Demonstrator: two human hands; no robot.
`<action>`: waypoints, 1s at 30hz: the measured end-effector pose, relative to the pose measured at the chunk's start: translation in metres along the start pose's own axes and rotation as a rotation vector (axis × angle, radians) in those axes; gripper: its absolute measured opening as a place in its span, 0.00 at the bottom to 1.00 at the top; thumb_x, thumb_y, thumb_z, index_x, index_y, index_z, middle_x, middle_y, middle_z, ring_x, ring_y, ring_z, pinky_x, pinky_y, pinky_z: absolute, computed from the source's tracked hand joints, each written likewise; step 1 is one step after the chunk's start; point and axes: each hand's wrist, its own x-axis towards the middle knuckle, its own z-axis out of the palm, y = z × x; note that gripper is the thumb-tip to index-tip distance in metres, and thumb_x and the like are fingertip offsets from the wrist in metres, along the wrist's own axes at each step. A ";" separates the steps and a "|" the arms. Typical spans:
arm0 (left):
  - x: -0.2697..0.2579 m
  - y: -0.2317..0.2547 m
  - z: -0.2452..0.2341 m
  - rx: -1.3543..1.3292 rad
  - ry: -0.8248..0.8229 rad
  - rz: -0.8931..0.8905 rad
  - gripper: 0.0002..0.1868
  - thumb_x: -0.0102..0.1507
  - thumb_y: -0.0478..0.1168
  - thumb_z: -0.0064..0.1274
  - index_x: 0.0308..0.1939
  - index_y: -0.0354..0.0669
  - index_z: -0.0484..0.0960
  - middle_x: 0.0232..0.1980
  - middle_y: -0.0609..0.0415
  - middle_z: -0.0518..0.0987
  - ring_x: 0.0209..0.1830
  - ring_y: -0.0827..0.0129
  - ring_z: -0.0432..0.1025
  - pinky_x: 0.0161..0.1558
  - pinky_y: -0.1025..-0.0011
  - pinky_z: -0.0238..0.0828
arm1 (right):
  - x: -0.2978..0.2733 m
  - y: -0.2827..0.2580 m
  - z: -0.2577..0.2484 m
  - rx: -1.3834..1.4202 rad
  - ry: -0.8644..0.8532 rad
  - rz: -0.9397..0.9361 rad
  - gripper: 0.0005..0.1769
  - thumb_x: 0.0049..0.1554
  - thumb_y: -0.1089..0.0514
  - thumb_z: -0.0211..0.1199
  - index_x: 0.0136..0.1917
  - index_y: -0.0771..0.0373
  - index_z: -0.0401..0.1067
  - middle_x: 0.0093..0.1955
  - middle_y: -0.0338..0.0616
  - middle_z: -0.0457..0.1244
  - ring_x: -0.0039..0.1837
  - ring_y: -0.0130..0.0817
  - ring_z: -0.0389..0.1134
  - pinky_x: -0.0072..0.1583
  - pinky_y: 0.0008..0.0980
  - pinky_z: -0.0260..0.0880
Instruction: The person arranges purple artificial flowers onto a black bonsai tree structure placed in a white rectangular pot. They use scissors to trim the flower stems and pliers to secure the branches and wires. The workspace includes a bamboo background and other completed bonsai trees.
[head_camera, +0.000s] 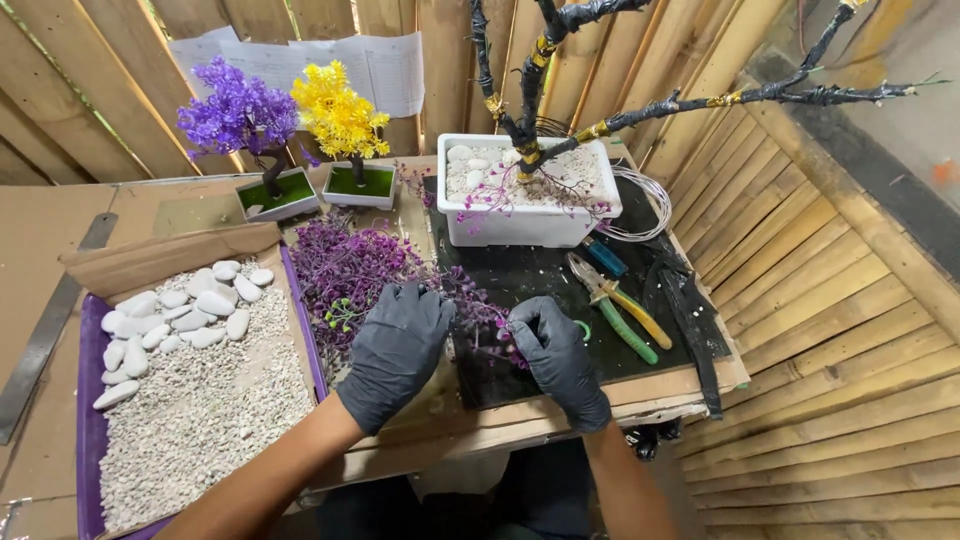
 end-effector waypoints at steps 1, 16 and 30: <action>-0.011 -0.009 0.019 0.011 -0.005 0.049 0.20 0.66 0.44 0.52 0.61 0.47 0.74 0.52 0.38 0.76 0.59 0.35 0.71 0.57 0.40 0.71 | 0.001 -0.001 -0.001 0.035 0.009 0.017 0.02 0.59 0.63 0.64 0.45 0.57 0.73 0.38 0.45 0.70 0.42 0.33 0.75 0.47 0.32 0.76; 0.029 0.036 -0.139 -0.551 0.106 -0.464 0.30 0.67 0.40 0.52 0.73 0.39 0.65 0.59 0.45 0.74 0.57 0.55 0.70 0.61 0.60 0.67 | -0.033 -0.013 -0.008 0.068 0.096 -0.213 0.09 0.55 0.66 0.68 0.47 0.58 0.71 0.49 0.42 0.68 0.51 0.30 0.73 0.57 0.26 0.77; 0.022 0.043 -0.133 -0.600 0.322 -0.319 0.11 0.67 0.30 0.51 0.53 0.40 0.79 0.47 0.49 0.79 0.46 0.56 0.74 0.51 0.60 0.73 | -0.042 -0.013 -0.012 0.100 -0.016 -0.270 0.10 0.55 0.71 0.63 0.45 0.60 0.69 0.44 0.43 0.68 0.49 0.33 0.71 0.57 0.32 0.76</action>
